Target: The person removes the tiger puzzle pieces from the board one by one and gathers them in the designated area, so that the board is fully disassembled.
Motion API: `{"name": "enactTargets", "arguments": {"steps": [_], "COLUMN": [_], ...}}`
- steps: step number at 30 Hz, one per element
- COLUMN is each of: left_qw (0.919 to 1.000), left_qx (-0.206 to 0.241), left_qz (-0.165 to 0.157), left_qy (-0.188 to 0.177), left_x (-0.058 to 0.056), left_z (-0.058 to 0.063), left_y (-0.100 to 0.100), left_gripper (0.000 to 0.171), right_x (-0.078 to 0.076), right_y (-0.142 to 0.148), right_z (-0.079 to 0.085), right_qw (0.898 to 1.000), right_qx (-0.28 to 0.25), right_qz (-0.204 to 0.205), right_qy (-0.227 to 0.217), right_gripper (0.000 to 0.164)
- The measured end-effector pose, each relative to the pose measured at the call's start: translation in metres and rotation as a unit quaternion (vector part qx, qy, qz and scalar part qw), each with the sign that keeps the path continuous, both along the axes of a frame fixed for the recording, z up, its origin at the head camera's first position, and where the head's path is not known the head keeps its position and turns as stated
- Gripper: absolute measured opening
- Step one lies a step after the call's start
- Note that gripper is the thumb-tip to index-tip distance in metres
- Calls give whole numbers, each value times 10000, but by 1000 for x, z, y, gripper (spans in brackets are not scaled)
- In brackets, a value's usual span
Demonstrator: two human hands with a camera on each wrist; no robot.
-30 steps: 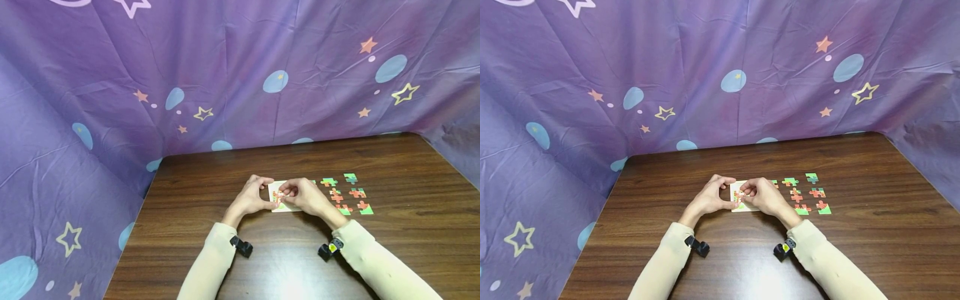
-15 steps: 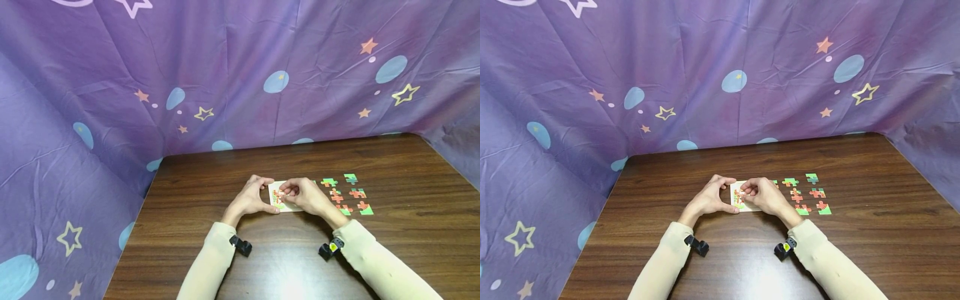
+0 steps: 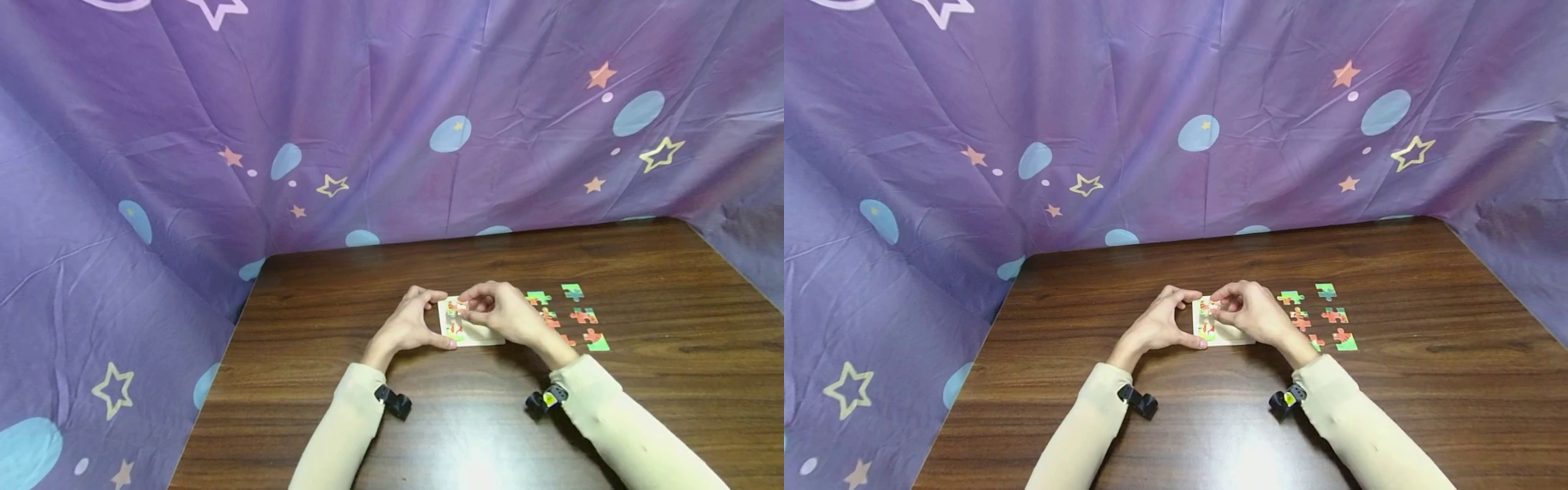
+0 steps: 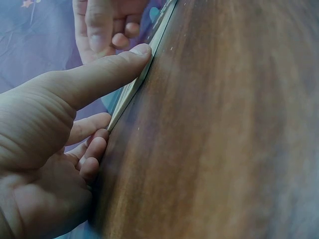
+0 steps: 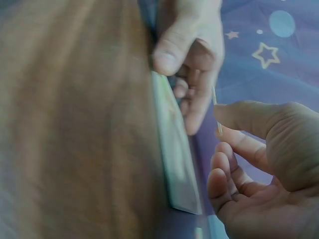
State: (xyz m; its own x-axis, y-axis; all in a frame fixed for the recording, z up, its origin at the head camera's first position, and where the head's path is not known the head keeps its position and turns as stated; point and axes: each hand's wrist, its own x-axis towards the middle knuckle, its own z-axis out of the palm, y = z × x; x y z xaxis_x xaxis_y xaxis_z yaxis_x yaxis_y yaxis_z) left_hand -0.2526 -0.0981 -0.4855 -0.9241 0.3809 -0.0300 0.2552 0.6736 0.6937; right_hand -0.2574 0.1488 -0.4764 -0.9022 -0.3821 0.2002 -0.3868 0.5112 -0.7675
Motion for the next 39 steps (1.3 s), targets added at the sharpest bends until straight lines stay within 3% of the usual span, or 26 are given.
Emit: {"name": "enactTargets", "arguments": {"steps": [17, 23, 31, 39], "left_qw": [10000, 10000, 9999, 9999], "left_qx": [8, -40, 91, 132], "left_qz": [50, 55, 58, 43], "left_qy": [20, 59, 26, -10], "left_x": [-1, 0, 1, 2], "left_z": [1, -1, 1, 0], "left_y": [1, 1, 1, 2], "left_gripper": [102, 101, 101, 101], "right_x": [-1, 2, 6, 11], "right_y": [29, 41, 65, 83], "right_z": [46, 56, 62, 56], "right_qw": [9979, 9980, 9960, 9957], "right_qx": [-534, -316, -147, 16], "right_qz": [-369, -454, -661, -718], "right_qy": [52, 305, 587, 586], "right_gripper": [29, 31, 28, 28]}}
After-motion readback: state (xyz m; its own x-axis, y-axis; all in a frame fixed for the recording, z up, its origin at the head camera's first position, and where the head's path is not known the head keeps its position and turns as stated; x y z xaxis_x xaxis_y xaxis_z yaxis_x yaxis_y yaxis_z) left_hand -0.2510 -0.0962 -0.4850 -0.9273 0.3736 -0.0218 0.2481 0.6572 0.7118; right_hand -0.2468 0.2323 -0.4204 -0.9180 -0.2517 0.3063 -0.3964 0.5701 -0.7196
